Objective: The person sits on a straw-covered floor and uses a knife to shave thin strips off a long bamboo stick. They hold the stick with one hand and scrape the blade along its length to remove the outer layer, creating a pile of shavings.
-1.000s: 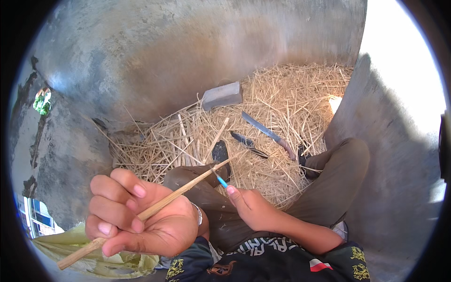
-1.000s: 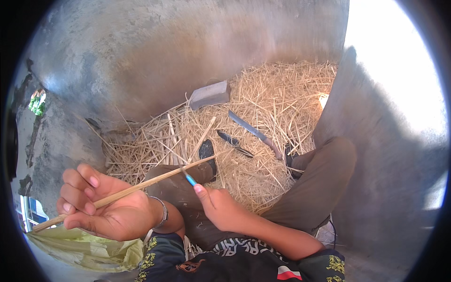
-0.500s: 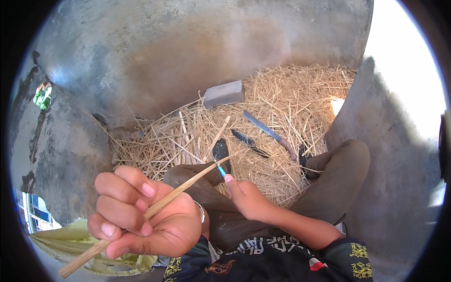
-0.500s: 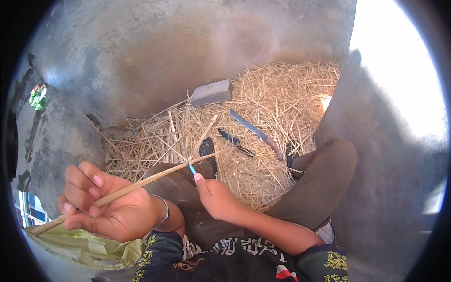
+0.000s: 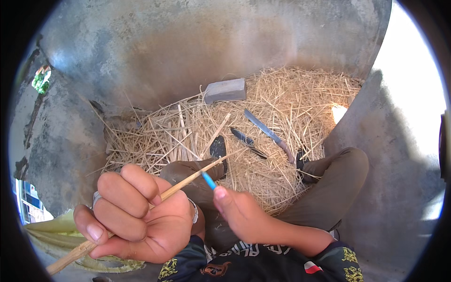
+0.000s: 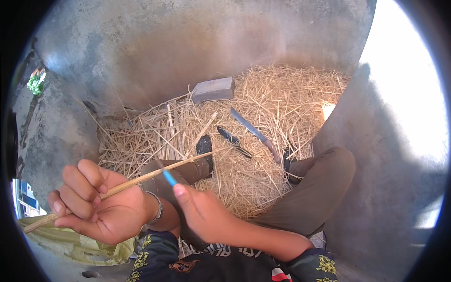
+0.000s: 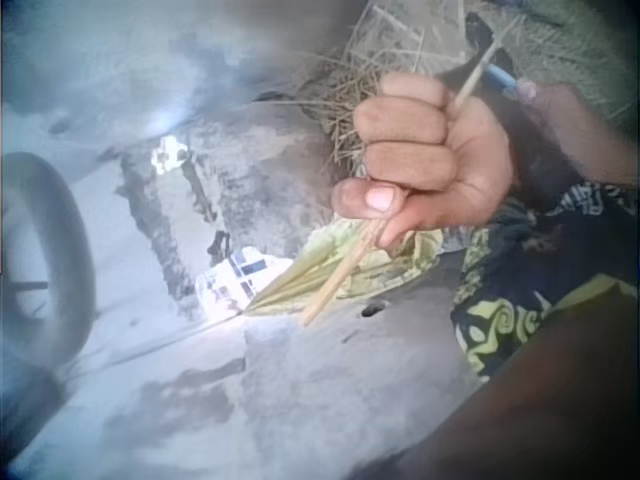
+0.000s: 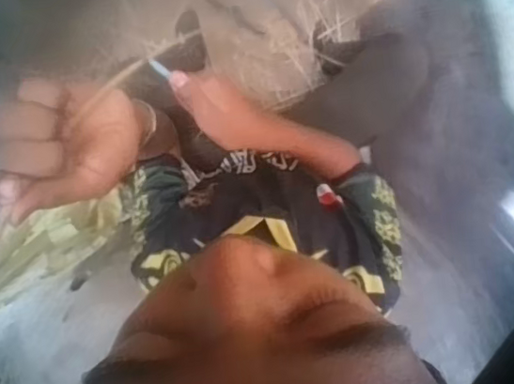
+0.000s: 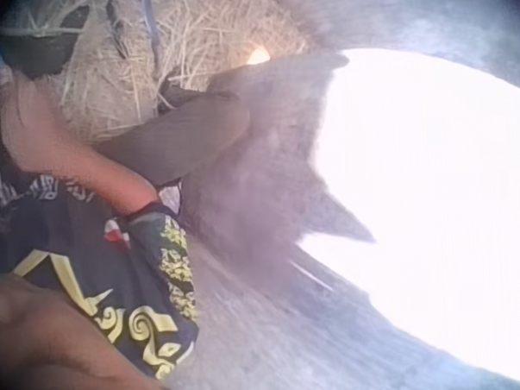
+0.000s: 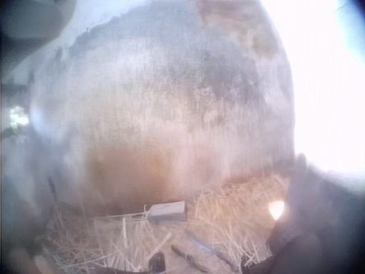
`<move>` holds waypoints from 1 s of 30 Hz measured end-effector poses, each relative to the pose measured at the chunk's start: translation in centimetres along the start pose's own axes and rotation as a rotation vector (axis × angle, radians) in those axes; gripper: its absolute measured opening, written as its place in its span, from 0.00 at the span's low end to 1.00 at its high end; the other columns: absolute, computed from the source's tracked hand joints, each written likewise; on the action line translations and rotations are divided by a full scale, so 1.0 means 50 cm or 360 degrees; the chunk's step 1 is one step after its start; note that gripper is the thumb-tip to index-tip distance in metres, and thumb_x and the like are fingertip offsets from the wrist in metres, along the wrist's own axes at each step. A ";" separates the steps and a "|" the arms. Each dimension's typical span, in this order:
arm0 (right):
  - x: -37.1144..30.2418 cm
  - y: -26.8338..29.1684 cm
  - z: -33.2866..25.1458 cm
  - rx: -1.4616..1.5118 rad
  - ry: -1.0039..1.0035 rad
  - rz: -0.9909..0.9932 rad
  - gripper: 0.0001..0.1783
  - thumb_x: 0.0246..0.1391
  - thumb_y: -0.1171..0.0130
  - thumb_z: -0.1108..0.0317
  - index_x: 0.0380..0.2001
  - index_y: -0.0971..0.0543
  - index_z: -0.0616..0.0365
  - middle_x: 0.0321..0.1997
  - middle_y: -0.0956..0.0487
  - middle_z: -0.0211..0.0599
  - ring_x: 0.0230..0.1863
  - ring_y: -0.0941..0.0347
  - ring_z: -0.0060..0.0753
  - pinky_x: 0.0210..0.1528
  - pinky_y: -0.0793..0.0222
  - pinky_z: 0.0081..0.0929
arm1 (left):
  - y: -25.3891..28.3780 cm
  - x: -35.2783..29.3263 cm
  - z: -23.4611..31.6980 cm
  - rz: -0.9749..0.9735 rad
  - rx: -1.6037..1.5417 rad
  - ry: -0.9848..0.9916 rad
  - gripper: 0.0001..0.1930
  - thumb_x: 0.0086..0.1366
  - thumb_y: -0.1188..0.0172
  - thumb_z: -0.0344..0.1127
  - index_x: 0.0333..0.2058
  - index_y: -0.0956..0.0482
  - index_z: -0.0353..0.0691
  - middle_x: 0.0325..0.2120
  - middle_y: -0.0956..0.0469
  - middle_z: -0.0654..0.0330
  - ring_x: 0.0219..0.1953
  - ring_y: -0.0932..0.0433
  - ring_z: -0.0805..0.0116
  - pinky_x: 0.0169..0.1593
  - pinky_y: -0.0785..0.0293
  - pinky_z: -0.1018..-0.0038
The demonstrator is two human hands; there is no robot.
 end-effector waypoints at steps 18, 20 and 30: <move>-0.038 -0.023 -0.064 0.0012 0.0199 -0.0134 0.23 0.74 0.65 0.55 0.35 0.31 0.64 0.17 0.28 0.52 0.21 0.27 0.57 0.26 0.34 0.42 | -0.004 -0.008 -0.011 -0.0015 -0.0161 0.0058 0.11 0.77 0.52 0.42 0.41 0.32 0.39 0.15 0.48 0.74 0.24 0.49 0.79 0.29 0.49 0.79; -0.028 -0.011 -0.040 -0.0123 0.0191 -0.0058 0.23 0.74 0.65 0.56 0.35 0.31 0.64 0.17 0.28 0.52 0.21 0.27 0.55 0.27 0.33 0.41 | -0.010 -0.001 -0.004 -0.0055 -0.0135 0.0065 0.12 0.77 0.52 0.42 0.40 0.32 0.39 0.15 0.48 0.74 0.24 0.49 0.79 0.29 0.49 0.79; -0.010 0.001 -0.044 -0.0145 0.0128 -0.0021 0.27 0.74 0.66 0.52 0.32 0.30 0.65 0.17 0.28 0.52 0.20 0.29 0.53 0.28 0.33 0.43 | 0.006 0.002 -0.018 0.0012 -0.0053 0.0066 0.12 0.76 0.51 0.43 0.40 0.30 0.39 0.15 0.49 0.74 0.24 0.49 0.78 0.30 0.50 0.79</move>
Point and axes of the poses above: each hand's wrist, its own x-axis towards the middle knuckle, its own y-axis out of the back of the hand, z = x × y, the point moved 9 cm from there along x, towards the middle knuckle
